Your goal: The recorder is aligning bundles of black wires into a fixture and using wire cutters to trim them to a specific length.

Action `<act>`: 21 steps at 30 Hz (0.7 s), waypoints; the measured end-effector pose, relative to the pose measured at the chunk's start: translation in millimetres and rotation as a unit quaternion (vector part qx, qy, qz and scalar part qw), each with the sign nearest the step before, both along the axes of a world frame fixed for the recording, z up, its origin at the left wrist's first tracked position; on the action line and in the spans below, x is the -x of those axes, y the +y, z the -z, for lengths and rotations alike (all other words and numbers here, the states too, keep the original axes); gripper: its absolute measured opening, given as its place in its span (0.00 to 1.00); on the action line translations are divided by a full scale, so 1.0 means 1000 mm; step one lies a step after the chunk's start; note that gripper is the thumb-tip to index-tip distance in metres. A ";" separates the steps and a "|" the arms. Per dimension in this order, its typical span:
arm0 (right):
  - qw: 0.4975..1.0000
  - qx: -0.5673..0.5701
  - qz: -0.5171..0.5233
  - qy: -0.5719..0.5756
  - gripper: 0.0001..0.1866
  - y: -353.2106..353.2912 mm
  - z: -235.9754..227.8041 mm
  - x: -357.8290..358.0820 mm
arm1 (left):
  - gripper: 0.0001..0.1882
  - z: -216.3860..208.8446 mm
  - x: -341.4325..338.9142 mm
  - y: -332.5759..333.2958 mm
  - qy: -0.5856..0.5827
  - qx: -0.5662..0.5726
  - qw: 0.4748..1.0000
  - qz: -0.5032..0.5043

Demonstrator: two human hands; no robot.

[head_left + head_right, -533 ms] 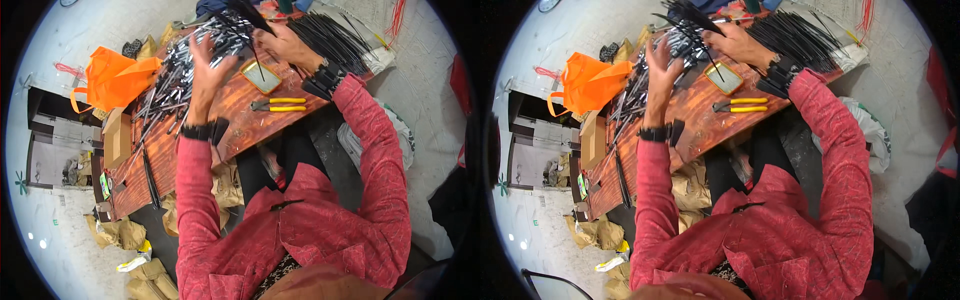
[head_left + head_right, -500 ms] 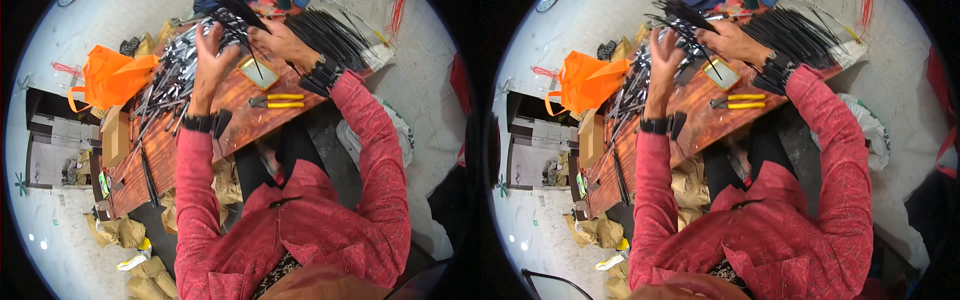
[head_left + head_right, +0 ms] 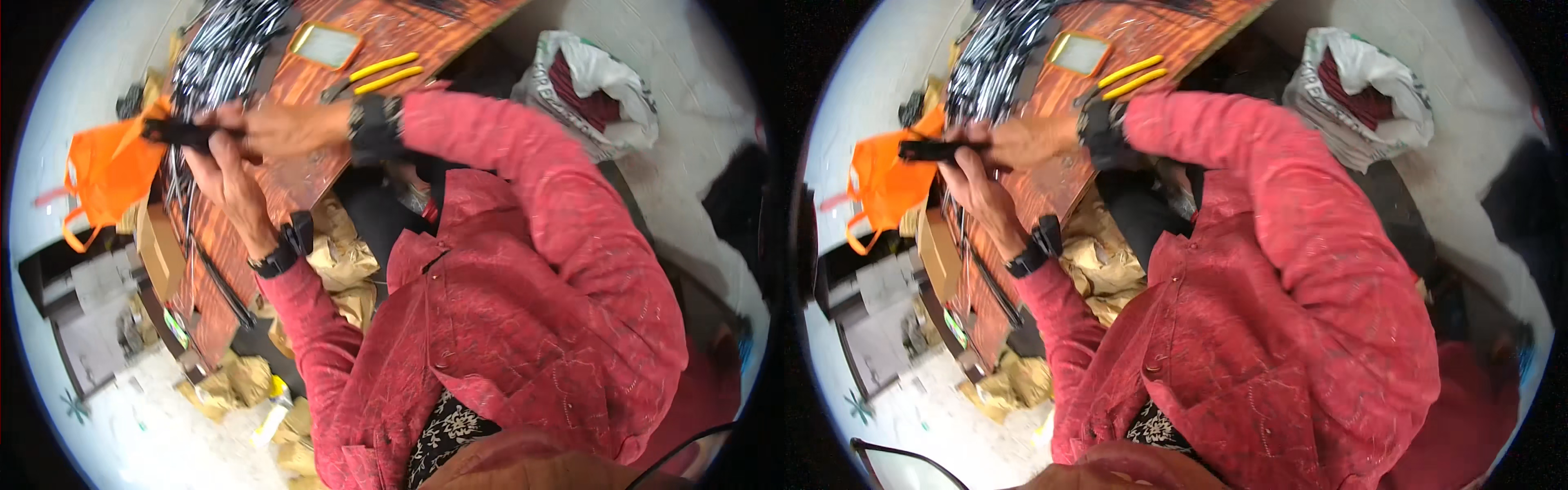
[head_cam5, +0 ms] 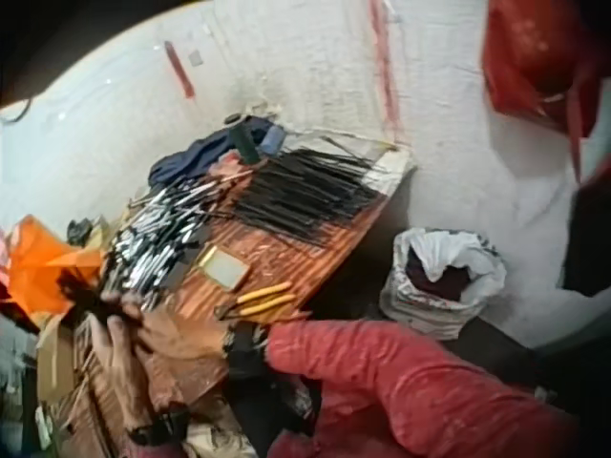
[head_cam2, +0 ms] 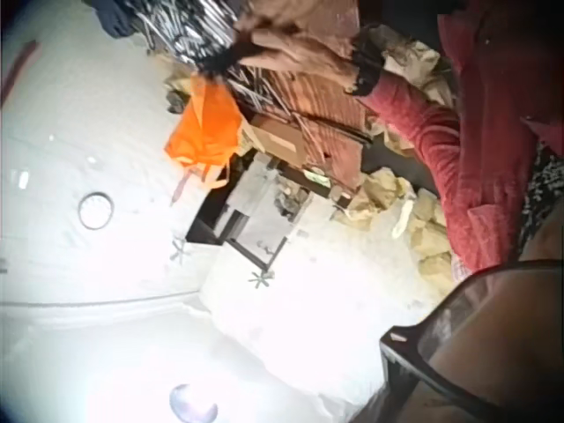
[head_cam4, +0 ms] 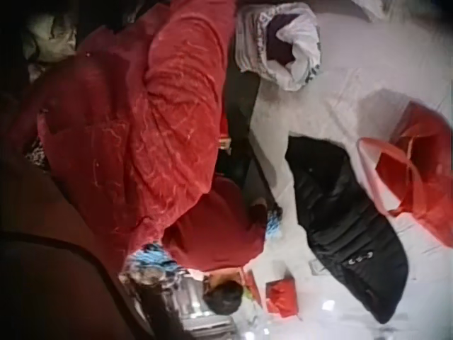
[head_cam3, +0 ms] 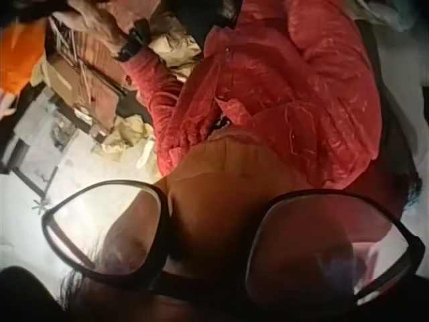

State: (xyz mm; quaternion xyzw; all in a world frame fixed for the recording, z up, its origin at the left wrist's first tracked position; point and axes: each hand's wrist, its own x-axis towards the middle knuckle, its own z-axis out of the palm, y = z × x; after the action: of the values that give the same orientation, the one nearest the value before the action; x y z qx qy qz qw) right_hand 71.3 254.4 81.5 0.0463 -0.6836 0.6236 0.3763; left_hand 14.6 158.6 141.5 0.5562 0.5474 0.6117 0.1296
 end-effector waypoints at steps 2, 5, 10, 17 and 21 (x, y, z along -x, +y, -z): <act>0.997 -0.045 0.054 0.012 0.19 -0.007 0.026 0.000 | 0.20 0.039 0.021 -0.002 -0.021 -0.009 0.999 -0.023; 0.989 -0.106 0.104 -0.008 0.18 -0.025 0.024 -0.003 | 0.23 0.028 0.004 -0.019 -0.028 -0.009 0.999 -0.018; 0.981 -0.123 0.114 -0.098 0.18 -0.049 0.010 -0.029 | 0.23 0.041 0.008 -0.033 -0.027 -0.046 0.998 -0.015; 0.976 -0.132 0.168 -0.037 0.22 -0.043 0.027 -0.004 | 0.24 0.051 0.013 -0.019 -0.010 -0.068 0.997 -0.031; 0.984 -0.121 0.092 -0.097 0.25 -0.024 0.053 -0.008 | 0.22 0.057 0.011 -0.023 0.004 -0.063 0.997 -0.045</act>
State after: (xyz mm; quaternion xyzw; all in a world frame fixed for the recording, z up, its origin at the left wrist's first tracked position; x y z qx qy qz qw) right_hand 79.2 230.2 28.6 -0.0322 -0.7886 0.5004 0.3558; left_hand 3.2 135.1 84.1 0.5403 0.5330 0.6479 0.0648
